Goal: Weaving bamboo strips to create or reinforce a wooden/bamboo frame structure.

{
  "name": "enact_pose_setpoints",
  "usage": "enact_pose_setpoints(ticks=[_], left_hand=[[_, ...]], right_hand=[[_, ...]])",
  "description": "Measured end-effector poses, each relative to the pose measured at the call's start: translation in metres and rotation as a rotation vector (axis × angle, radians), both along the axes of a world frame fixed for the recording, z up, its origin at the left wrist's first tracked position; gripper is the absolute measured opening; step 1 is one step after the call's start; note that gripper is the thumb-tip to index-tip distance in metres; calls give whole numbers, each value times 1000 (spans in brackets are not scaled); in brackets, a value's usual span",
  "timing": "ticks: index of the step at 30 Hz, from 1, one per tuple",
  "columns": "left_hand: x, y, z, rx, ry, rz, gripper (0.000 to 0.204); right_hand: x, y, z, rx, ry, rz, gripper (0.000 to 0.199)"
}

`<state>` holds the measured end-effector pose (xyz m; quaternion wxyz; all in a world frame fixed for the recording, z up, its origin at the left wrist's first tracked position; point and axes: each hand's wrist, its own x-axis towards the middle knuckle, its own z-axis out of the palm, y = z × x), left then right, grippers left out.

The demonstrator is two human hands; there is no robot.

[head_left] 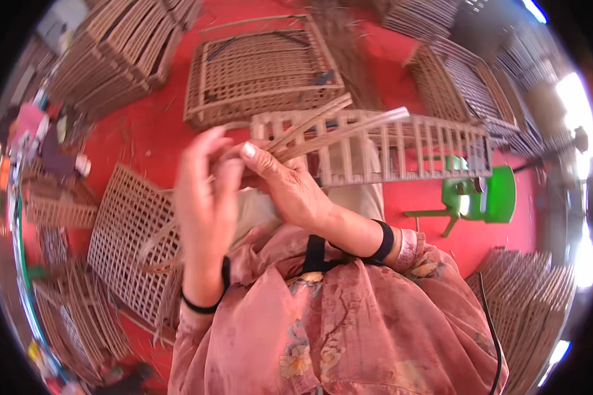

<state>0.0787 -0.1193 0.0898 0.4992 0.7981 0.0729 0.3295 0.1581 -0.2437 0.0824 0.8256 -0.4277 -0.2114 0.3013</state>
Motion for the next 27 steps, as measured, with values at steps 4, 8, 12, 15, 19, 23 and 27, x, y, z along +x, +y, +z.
enact_pose_setpoints(ticks=[4,8,12,15,19,23,27], left_hand=[[-3,0,-6,-100,327,-17,29],[-9,23,-26,72,273,-157,20],[-14,42,-39,25,276,-136,25],[-13,48,-42,-36,323,-192,27],[-8,46,-41,-28,332,-192,29],[-5,43,-37,-12,315,-199,32],[-8,42,-32,-166,345,-220,31]], right_hand=[[-1,-1,-13,-86,11,56,34],[9,-32,-13,-335,-26,-120,30],[32,-66,-5,-180,169,-340,24],[40,-78,-10,-17,272,-362,27],[42,-88,-22,63,244,-461,22],[45,-93,-29,142,309,-392,21],[47,-94,-34,167,343,-338,21]])
